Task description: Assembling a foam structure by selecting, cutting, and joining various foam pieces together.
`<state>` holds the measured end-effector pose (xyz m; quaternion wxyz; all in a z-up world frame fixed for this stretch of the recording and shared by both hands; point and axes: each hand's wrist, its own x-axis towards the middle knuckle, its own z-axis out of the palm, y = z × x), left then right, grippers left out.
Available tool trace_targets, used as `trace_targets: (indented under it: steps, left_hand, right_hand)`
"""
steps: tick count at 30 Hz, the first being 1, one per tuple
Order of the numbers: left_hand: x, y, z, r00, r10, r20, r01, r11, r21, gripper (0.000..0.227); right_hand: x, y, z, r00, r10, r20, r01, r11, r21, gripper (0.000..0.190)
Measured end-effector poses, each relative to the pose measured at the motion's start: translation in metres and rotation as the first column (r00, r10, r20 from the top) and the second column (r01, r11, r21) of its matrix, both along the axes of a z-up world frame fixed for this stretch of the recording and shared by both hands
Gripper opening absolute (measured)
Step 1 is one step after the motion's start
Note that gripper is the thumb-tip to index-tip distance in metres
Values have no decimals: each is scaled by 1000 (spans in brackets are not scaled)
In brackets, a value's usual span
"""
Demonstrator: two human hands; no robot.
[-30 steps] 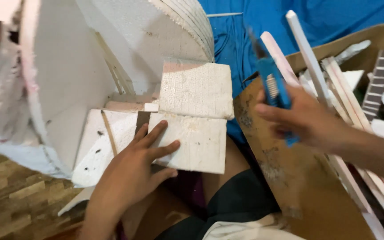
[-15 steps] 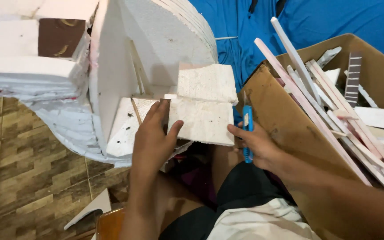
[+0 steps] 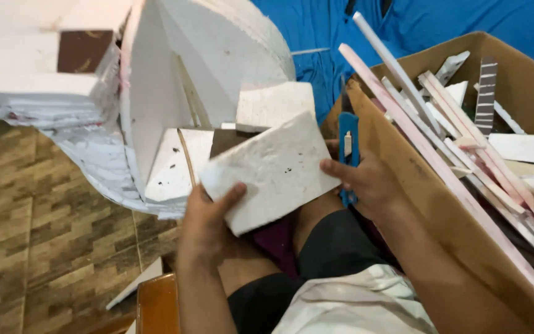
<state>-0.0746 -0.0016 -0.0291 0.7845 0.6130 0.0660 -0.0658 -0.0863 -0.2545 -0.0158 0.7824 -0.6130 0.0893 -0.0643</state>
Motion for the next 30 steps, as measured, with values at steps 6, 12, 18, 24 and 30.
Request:
trace_targets:
  steps: [6,12,18,24,30]
  left_hand:
    - [-34,-34,-7,965,260,-39,-253,874,-414,68]
    - [-46,-56,-24,954,299,31,-234,803,-549,65]
    - [-49,-74,-17,926,377,-17,-324,771,-549,57]
    - [-41,-82,-19,927,369,-61,-341,766,-545,61]
    - [-29,-81,-24,923,375,-84,-358,762,-540,62]
  right_hand:
    - [22,-6,-19,952,242,189,-287,919,269,74]
    - [18,12,-27,968,204,144,-238,927,291,30]
    - [12,15,-22,979,203,35,-203,917,342,27]
    - [21,13,-31,992,129,-10,-112,896,430,23]
    - [33,12,-39,980,187,69,-196,842,502,21]
